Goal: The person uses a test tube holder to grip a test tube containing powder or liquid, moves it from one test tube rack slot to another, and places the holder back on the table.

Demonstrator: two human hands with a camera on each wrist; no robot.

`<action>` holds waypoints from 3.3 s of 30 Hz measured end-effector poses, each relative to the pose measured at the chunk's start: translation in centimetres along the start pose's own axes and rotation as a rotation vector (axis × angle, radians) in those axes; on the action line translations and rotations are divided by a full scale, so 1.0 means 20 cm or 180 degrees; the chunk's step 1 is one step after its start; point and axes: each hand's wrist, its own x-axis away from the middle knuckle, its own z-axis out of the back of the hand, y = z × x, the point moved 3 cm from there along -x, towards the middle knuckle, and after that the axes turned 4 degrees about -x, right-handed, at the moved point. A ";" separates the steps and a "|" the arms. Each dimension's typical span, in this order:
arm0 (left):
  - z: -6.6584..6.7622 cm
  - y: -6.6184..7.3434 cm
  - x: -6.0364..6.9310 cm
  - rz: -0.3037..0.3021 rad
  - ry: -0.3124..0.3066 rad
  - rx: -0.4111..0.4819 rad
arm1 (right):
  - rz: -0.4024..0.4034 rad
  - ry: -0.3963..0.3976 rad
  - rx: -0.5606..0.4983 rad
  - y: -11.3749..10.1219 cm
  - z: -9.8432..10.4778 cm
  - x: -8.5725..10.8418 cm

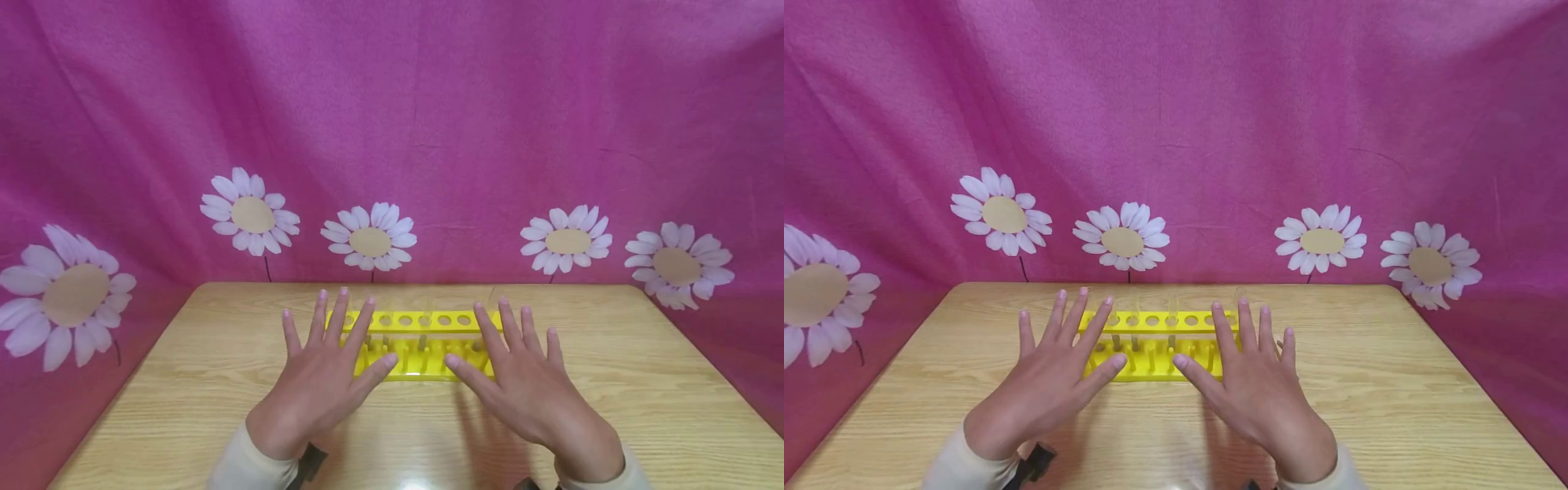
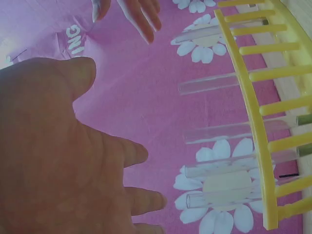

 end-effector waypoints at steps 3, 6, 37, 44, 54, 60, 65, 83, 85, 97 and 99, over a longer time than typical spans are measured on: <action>0.00 -0.02 -0.01 0.0033 0.0009 0.0016 | -0.0028 -0.0005 -0.0033 0.02 0.02 0.00; 0.00 -0.04 -0.02 0.0090 -0.0025 0.0015 | -0.0039 0.0004 -0.0042 0.03 0.03 -0.01; -0.14 -0.39 -0.19 0.0310 0.0081 0.1174 | -0.0431 -0.0249 -0.0086 0.27 0.01 -0.11; -0.19 -0.46 -0.23 0.0366 -0.0029 0.1519 | -0.0582 -0.0363 -0.0063 0.37 -0.02 -0.16; -0.28 -0.51 -0.24 0.0431 0.0042 0.2004 | -0.0761 -0.0570 -0.0233 0.47 -0.05 -0.19; -0.34 -0.52 -0.25 0.0544 -0.0166 0.2397 | -0.0810 -0.0636 -0.0413 0.52 -0.08 -0.20; -0.40 -0.52 -0.25 0.0601 -0.0311 0.2498 | -0.0926 -0.0712 -0.0364 0.57 -0.10 -0.21; -0.48 -0.55 -0.27 0.0681 -0.0170 0.2811 | -0.1065 -0.0856 -0.0234 0.68 -0.16 -0.23; -0.48 -0.55 -0.27 0.0641 -0.0166 0.2856 | -0.1118 -0.0862 -0.0266 0.68 -0.16 -0.23; -0.53 -0.56 -0.29 0.0546 -0.0137 0.3254 | -0.1324 -0.0679 -0.0229 0.71 -0.17 -0.22; -0.54 -0.57 -0.29 0.0548 -0.0136 0.3321 | -0.1313 -0.0653 -0.0200 0.71 -0.17 -0.22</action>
